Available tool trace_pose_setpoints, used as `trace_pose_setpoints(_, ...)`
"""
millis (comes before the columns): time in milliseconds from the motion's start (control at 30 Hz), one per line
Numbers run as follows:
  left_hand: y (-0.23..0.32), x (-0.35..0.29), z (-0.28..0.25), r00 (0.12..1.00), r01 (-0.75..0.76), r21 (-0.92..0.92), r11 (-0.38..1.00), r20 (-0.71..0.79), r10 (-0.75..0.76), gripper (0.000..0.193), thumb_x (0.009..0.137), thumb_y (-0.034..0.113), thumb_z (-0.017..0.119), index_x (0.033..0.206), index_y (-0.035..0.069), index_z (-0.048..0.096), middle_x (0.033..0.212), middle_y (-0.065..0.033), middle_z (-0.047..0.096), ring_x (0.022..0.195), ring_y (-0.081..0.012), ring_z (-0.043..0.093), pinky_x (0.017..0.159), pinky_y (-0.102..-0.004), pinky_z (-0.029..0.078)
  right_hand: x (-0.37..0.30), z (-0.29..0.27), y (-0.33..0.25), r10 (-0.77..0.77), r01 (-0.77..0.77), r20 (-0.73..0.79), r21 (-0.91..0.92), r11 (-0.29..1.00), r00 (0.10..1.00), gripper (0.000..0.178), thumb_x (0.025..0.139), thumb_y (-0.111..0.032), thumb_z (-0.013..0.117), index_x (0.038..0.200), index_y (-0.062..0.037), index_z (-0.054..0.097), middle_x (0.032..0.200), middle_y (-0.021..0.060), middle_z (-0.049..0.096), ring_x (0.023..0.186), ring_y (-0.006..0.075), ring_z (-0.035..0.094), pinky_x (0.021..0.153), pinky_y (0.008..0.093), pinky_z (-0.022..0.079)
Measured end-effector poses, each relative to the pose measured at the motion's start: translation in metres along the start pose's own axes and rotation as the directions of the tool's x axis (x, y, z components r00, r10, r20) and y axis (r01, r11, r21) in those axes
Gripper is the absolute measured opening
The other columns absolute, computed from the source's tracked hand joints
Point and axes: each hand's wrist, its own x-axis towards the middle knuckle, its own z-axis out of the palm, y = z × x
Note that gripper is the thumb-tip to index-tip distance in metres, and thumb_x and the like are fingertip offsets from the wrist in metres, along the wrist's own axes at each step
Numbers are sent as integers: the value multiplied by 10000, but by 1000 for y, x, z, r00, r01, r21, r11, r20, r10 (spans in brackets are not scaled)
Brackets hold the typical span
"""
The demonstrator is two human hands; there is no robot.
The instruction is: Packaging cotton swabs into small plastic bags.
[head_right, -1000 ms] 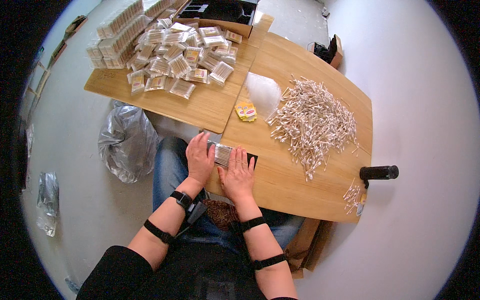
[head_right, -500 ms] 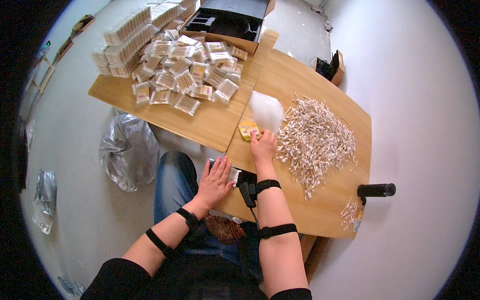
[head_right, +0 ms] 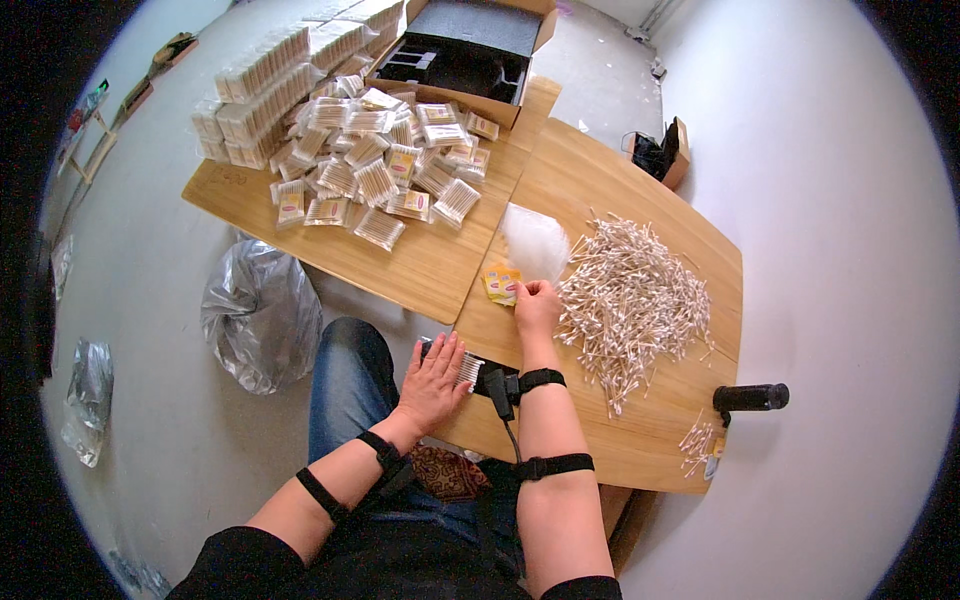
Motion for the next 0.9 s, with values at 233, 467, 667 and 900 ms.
trace_pose_setpoints(233, 2, 2, -2, 1000, -5, 15, 1000, 4, 5, 650, 957, 424, 471, 1458, 23, 371, 1552, -144, 314, 1458, -277, 247, 1190, -496, 94, 5, -7, 14, 23, -21, -4, 283, 959, 1000, 197, 805, -214, 755, 796, -27, 694, 729, 78, 692, 660, 162, 641, 637, 313, 507)
trace_pose_setpoints(467, 0, -1, 3, 1000, -10, 46, 999, -21, 10, 655, 957, 428, 463, 1465, 27, 363, 1555, -132, 315, 1462, -268, 238, 1192, -496, 87, -5, -20, 12, 39, -44, 20, 410, 911, 999, 152, 870, -143, 710, 825, -7, 659, 713, 48, 663, 621, 105, 608, 574, 271, 480)
trace_pose_setpoints(667, 2, 0, 2, 999, -24, 49, 999, -44, 26, 645, 959, 414, 472, 1461, 22, 365, 1542, -139, 336, 1450, -280, 263, 1187, -502, 112, -10, -24, 20, 93, -108, 55, 462, 880, 994, 148, 888, -138, 688, 864, 2, 645, 720, 46, 656, 585, 99, 590, 546, 251, 476)
trace_pose_setpoints(900, -4, -2, 7, 998, -10, 30, 1000, -63, 12, 636, 957, 414, 471, 1455, 28, 384, 1548, -122, 330, 1459, -255, 247, 1197, -491, 86, -69, -43, -8, 6, -266, 428, 550, 791, 904, 127, 890, -134, 685, 921, -19, 641, 743, 23, 645, 575, 73, 568, 495, 212, 437)
